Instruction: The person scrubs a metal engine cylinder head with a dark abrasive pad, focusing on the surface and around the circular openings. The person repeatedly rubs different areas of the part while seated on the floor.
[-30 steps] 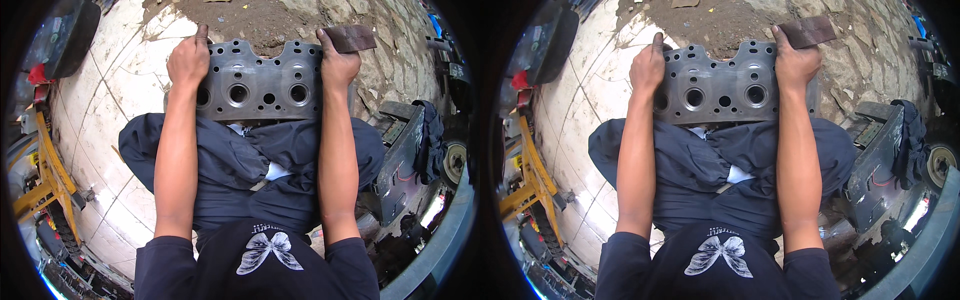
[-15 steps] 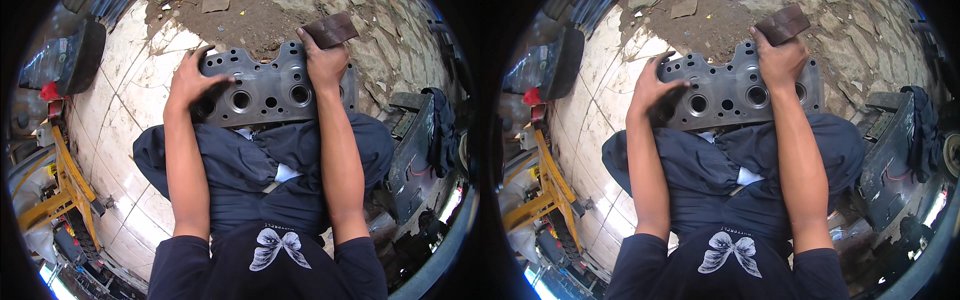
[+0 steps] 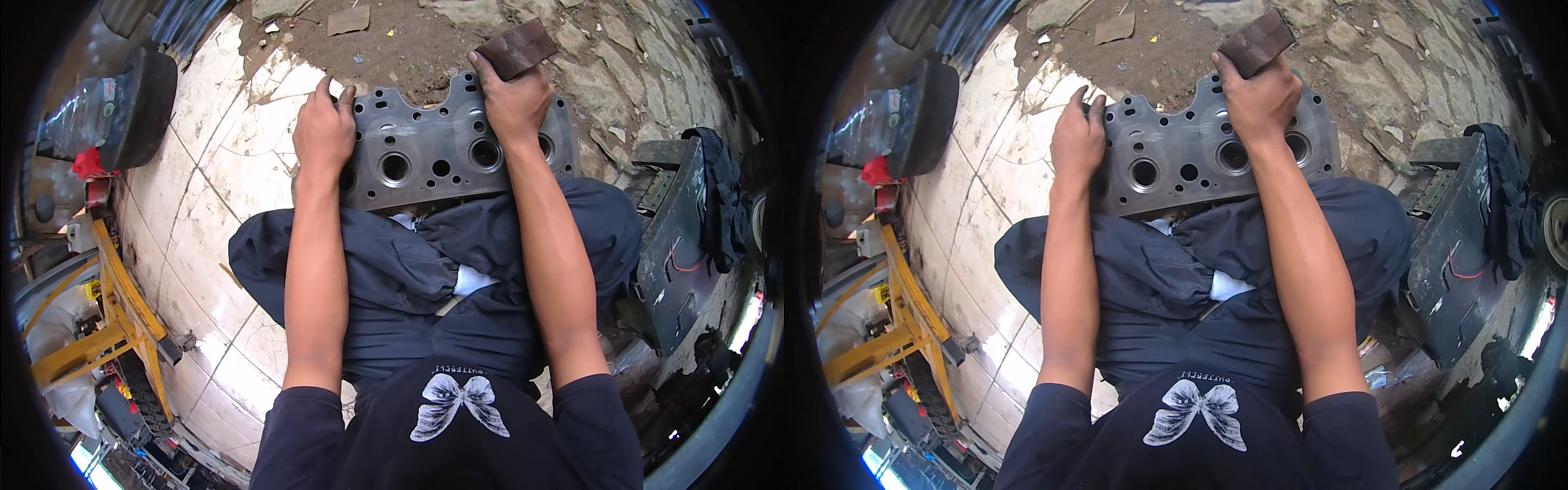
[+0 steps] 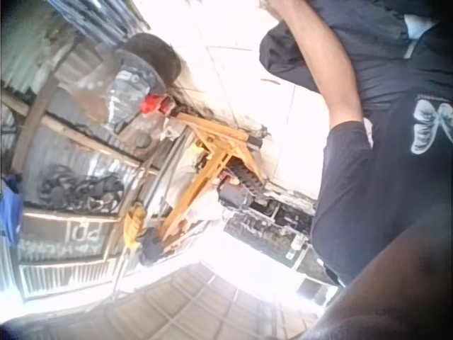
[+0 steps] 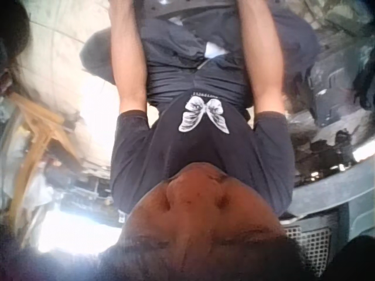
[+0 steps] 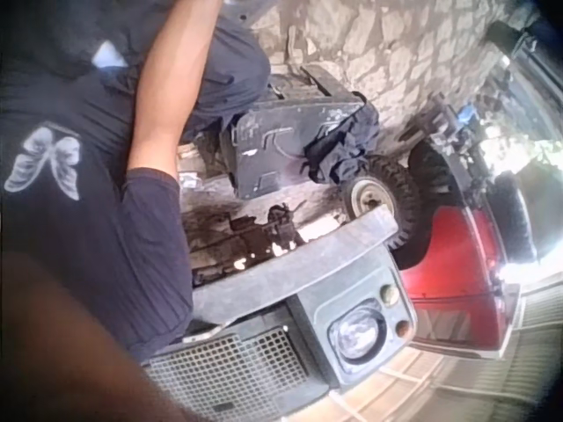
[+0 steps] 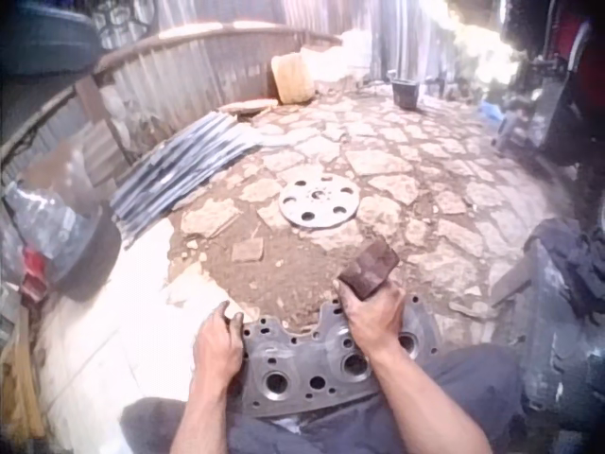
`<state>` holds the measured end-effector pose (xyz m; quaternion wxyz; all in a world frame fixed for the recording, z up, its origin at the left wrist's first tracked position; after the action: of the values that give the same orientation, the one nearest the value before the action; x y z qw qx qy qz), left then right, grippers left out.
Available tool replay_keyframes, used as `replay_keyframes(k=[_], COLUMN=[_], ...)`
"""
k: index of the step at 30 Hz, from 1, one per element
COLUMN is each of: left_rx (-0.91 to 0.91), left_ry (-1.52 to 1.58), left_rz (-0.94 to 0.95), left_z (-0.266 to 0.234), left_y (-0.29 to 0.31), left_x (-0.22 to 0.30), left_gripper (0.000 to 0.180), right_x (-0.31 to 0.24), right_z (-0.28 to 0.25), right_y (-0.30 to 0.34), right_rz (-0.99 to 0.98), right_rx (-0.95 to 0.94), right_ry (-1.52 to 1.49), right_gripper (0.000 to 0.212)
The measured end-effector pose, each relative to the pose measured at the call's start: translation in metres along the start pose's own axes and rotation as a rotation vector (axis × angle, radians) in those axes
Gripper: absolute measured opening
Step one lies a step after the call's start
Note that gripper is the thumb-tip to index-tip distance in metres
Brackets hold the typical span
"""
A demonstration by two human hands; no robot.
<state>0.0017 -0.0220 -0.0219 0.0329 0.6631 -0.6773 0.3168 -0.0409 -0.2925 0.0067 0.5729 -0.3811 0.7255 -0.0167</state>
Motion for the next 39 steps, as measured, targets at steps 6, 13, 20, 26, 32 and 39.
replay_keyframes(k=[6, 13, 20, 26, 32, 39], left_rx=[0.124, -0.303, -0.406, -0.319, -0.307, -0.377], left_ry=[0.307, 0.896, 0.947, 0.995, 0.992, 0.817], left_rz=[-0.12, -0.229, -0.298, -0.341, -0.319, -0.274], left_z=[-0.003, -0.053, -0.048, -0.049, -0.051, -0.053], left_y=[-0.009, 0.01, 0.008, 0.01, 0.009, 0.004], left_x=[0.0, 0.045, 0.043, 0.046, 0.048, 0.037], left_gripper=[0.042, 0.026, 0.026, 0.026, 0.028, 0.028], right_x=[-0.007, -0.032, -0.031, -0.034, -0.037, -0.033], right_z=[0.009, 0.006, 0.01, 0.008, 0.009, 0.013], right_y=[0.008, 0.044, 0.05, 0.048, 0.049, 0.048], right_rz=[0.128, 0.49, 0.514, 0.602, 0.576, 0.781], right_rx=[-0.273, -0.746, -0.717, -0.704, -0.733, -0.546], right_ry=[-0.35, -0.657, -0.694, -0.752, -0.736, -0.97], right_gripper=[0.028, 0.028, 0.029, 0.029, 0.026, 0.029])
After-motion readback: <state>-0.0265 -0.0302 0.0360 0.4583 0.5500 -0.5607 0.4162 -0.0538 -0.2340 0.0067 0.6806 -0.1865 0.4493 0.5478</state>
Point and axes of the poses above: each hand's wrist, its own y-axis away from the middle knuckle, its own z-axis out of the palm, x = y × z, the point moved 2 cm from there along -y, towards the middle knuckle, and after that the axes turned 15 degrees about x, right-handed, at the moved point
